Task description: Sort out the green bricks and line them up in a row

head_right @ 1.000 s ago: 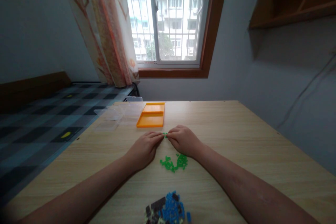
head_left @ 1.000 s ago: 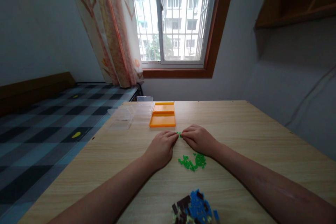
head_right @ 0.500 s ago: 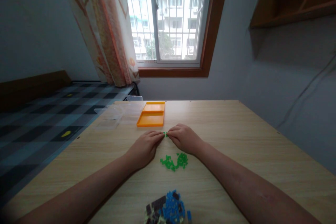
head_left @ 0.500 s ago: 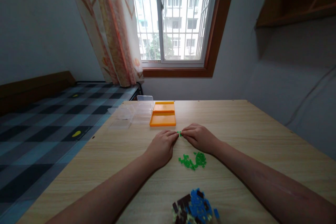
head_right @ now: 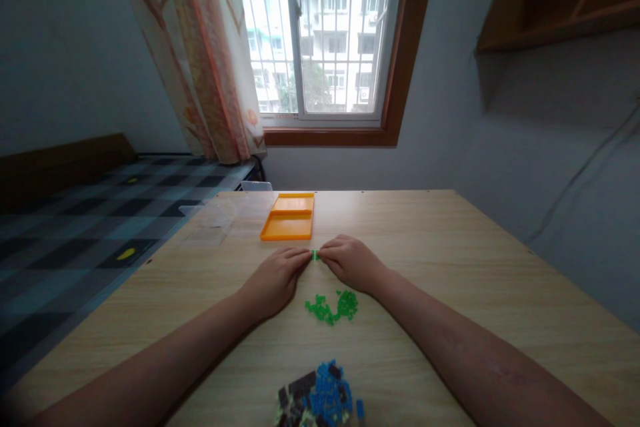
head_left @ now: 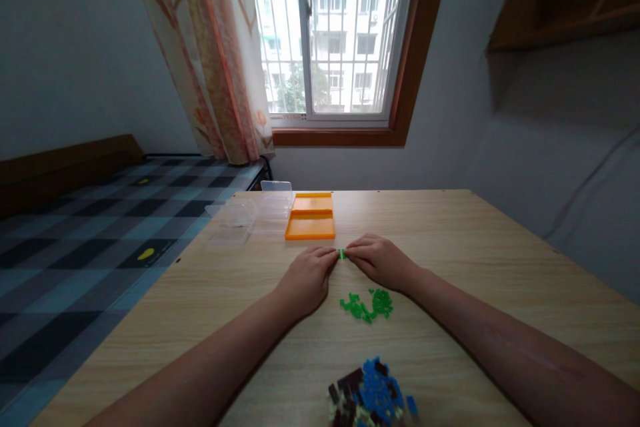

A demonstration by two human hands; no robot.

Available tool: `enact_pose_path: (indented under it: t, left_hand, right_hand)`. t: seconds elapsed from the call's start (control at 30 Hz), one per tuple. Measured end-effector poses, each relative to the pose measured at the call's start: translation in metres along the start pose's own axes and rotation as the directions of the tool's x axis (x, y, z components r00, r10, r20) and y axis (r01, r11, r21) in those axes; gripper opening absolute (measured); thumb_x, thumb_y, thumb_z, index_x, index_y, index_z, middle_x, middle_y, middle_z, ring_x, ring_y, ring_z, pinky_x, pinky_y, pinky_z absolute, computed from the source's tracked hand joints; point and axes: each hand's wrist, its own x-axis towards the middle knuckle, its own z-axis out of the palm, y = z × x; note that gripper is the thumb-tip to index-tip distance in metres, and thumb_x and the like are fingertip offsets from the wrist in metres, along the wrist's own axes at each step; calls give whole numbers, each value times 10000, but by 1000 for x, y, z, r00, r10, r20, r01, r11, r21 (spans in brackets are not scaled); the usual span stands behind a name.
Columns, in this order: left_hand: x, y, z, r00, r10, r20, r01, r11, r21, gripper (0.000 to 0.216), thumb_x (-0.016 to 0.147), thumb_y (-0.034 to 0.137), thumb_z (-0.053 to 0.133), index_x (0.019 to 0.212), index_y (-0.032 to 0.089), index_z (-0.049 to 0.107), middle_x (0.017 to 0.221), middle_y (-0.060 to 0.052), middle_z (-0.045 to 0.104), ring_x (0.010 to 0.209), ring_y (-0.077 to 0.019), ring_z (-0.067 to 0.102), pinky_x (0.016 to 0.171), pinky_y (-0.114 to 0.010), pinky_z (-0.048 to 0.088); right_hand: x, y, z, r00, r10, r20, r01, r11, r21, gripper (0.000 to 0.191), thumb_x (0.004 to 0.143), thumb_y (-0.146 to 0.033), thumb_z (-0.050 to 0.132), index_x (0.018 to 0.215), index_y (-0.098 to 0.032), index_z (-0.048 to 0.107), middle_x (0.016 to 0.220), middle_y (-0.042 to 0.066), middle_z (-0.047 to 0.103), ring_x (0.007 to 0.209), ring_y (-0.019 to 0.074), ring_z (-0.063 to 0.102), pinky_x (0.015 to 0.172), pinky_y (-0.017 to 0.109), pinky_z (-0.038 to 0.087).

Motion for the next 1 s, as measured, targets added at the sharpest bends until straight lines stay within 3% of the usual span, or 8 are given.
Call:
enact_pose_path:
  t: [0.3,1.0]
  left_hand:
    - [1,-6,-5,998,42,36,-43,999,24,408,920,76,489,1271,185,665,1263,-99,686,1157,-247,627,1049,-425,500]
    - [1,3,3,1000,5,-2,-5,997,76,428,898,53,480,1274,156,657,1255,-109,684,1146,-257,620,1049,-418,493]
  right_hand:
    - [1,-2,-2,1000,11,9,-11,1000,13,208,994,-209,547,1025,-211,753,1034,71,755,952,193,674,892,333,515]
    - [0,2,1,1000,3,-2,-3,1000,-5,212,993,-212,551,1051,-216,755,1055,68,755,952,190,675,888,326,521]
